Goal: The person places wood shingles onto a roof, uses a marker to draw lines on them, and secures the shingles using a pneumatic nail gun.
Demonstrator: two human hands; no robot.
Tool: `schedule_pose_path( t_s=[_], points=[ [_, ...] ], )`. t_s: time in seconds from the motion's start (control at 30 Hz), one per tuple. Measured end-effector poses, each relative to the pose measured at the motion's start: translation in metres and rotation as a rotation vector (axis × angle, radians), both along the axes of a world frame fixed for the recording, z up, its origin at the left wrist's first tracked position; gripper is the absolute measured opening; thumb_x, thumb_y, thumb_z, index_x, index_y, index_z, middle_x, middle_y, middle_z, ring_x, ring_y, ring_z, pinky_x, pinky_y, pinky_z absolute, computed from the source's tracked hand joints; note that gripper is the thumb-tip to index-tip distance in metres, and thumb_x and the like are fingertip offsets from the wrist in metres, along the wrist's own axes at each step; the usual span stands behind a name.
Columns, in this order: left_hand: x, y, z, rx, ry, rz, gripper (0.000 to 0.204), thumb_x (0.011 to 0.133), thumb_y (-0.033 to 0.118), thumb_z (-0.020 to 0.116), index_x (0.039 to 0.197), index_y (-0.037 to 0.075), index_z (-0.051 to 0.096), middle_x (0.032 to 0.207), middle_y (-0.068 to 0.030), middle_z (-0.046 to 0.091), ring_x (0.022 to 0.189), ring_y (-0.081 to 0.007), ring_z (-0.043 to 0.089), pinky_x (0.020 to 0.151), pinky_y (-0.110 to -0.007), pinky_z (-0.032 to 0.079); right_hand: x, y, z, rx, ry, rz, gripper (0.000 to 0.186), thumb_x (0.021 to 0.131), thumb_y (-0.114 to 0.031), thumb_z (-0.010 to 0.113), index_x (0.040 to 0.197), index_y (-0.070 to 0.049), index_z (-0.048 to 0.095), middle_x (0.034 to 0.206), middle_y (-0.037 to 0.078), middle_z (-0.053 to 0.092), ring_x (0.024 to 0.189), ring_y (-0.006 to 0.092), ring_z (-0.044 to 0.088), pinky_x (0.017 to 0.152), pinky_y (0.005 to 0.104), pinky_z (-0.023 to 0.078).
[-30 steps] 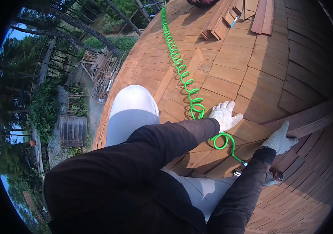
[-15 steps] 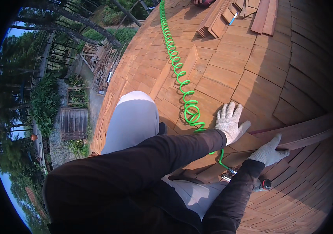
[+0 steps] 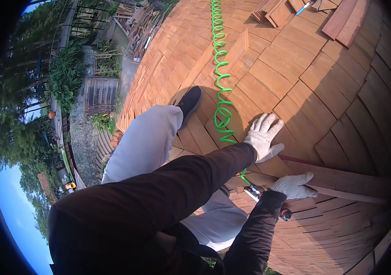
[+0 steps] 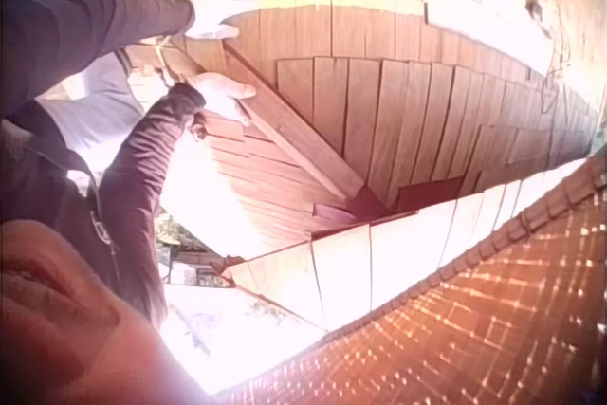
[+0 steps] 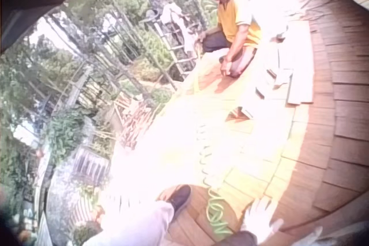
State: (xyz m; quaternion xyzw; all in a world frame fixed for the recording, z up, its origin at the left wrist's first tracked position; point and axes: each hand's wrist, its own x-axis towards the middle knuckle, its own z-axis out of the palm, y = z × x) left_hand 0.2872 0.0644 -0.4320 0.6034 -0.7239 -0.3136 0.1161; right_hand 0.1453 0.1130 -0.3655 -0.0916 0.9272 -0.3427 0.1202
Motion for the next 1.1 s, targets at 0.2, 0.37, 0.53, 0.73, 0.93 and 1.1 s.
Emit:
schedule_pose_path(
  t_s=[0.2,0.37,0.53,0.73,0.93,1.1],
  points=[
    [0.012,0.004,-0.004,-0.024,0.012,-0.014,0.090,0.089,0.055,0.070,0.160,0.012,0.036,0.161,-0.0275,0.029,0.149,-0.0514,0.027,0.121,-0.062,0.025,0.013,-0.001,-0.004,-0.013,-0.007,-0.019,0.097,0.105,-0.050,0.057,0.159,0.015,0.009,0.159,0.040,0.025,0.146,0.0467,0.039,0.120,0.0471,0.040],
    [0.011,-0.003,-0.008,-0.033,-0.029,-0.067,0.091,0.090,0.054,0.068,0.161,0.009,0.033,0.160,-0.0287,0.028,0.149,-0.0514,0.025,0.121,-0.064,0.023,0.008,0.006,-0.017,-0.014,0.046,-0.005,0.101,0.102,-0.051,0.061,0.159,0.015,0.011,0.164,0.036,0.021,0.149,0.0442,0.036,0.122,0.0445,0.036],
    [0.004,0.000,-0.008,-0.035,-0.027,-0.106,0.091,0.095,0.056,0.061,0.161,0.003,0.028,0.161,-0.0307,0.028,0.149,-0.0531,0.024,0.123,-0.062,0.021,-0.010,0.000,-0.024,-0.198,0.187,0.063,0.112,0.090,-0.052,0.075,0.158,0.016,0.018,0.164,0.035,0.026,0.154,0.0423,0.030,0.127,0.0416,0.024],
    [0.011,-0.010,-0.027,-0.031,0.016,-0.224,0.089,0.099,0.064,0.050,0.161,0.004,0.029,0.164,-0.0303,0.024,0.150,-0.0553,0.021,0.124,-0.062,0.018,-0.031,0.019,-0.051,-0.212,0.236,0.056,0.106,0.082,-0.052,0.080,0.154,0.011,0.035,0.148,0.032,0.051,0.138,0.0421,0.051,0.116,0.0415,0.039],
    [0.024,-0.002,-0.023,0.069,0.085,-0.273,0.084,0.097,0.065,0.055,0.161,0.014,0.037,0.169,-0.0237,0.022,0.154,-0.0531,0.015,0.125,-0.062,0.016,-0.007,0.022,-0.035,-0.153,0.284,-0.090,0.101,0.080,-0.049,0.079,0.154,0.007,0.038,0.143,0.034,0.055,0.135,0.0469,0.054,0.115,0.0440,0.043],
    [0.025,-0.012,-0.027,0.088,0.083,-0.229,0.085,0.095,0.066,0.058,0.160,0.015,0.039,0.170,-0.0224,0.021,0.155,-0.0515,0.014,0.125,-0.061,0.016,-0.006,0.006,-0.027,-0.066,0.266,-0.092,0.102,0.083,-0.049,0.077,0.158,0.005,0.034,0.144,0.033,0.054,0.133,0.0481,0.054,0.113,0.0478,0.044]
  ],
)
